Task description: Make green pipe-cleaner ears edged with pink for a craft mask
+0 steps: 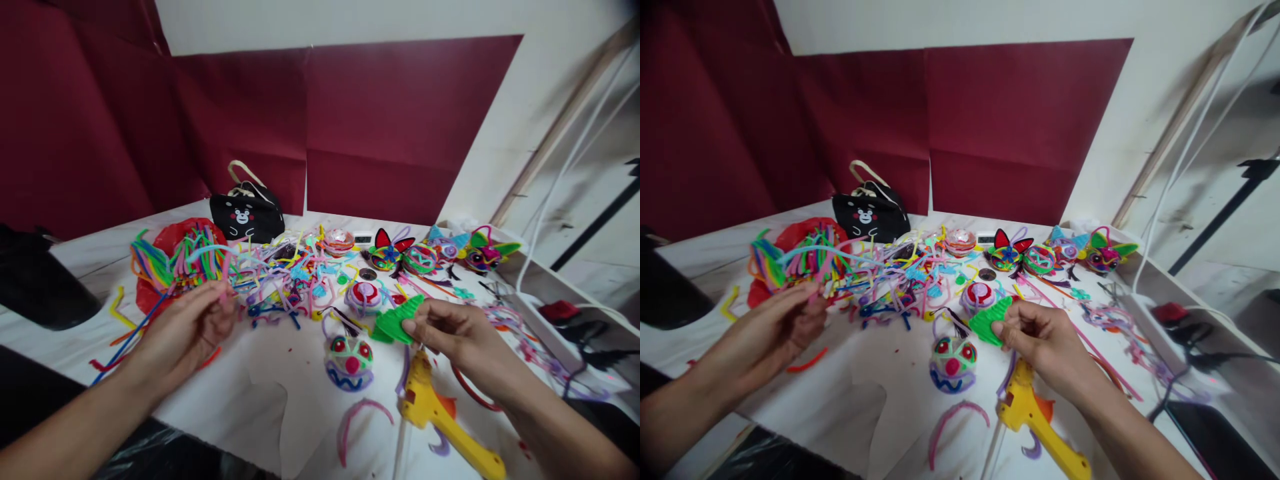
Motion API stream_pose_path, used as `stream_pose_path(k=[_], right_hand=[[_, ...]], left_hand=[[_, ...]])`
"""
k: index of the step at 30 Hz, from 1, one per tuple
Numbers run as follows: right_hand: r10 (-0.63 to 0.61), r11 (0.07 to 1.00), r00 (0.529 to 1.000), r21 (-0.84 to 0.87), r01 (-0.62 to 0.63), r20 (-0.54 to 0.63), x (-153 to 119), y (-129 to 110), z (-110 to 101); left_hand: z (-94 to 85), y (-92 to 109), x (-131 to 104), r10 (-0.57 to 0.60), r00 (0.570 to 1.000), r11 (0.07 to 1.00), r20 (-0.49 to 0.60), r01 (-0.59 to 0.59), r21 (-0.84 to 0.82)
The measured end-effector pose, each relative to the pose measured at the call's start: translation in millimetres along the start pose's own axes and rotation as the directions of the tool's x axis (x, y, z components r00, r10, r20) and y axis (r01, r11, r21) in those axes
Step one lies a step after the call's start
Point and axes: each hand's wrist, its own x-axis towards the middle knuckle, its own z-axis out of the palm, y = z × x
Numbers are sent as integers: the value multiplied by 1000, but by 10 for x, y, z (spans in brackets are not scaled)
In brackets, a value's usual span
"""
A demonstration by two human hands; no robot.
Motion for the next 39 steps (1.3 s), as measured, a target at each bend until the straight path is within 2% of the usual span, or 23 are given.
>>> stream_pose_path(k=[3,5,8,10,13,16,18,21,24,30,34,39], right_hand=[[-18,1000,1000,5,18,2,-9,-7,-29],[-25,1000,1000,0,25,-1,-15,-9,-45],[-22,1000,1000,-10,22,-3,-26,-11,-61],[-20,1000,1000,-10,20,-5,-35,-11,-66],[-27,1000,1000,-2,27,-4,-45,-8,-72],[-36,999,999,18,36,2,-36,1,-75],[-41,998,999,38,41,-10,-13,5,-74],[-45,995,998,86,49,-41,42,-2,-73],[-50,987,997,152,57,-51,103,-9,-80],[-53,963,996,259,70,-73,239,30,-115],[-56,937,994,339,85,-95,328,59,-93],[-39,936,997,346,59,-66,382,71,-17]], left_hand=[[72,-158,-95,-6,983,999,182,-1,38],[96,-164,-54,6,974,998,228,-20,59],[111,-27,141,123,970,988,212,-139,63],[113,89,314,158,961,981,225,-179,74],[131,183,528,172,955,974,241,-202,106],[216,180,600,165,950,971,267,-204,126],[324,162,571,184,938,966,294,-228,121],[545,126,479,232,885,951,404,-294,99],[791,50,409,198,843,957,500,-277,89],[1200,-217,393,160,786,963,598,-257,81],[1363,-357,318,157,764,945,626,-300,129],[1446,-447,216,143,744,930,652,-327,169]])
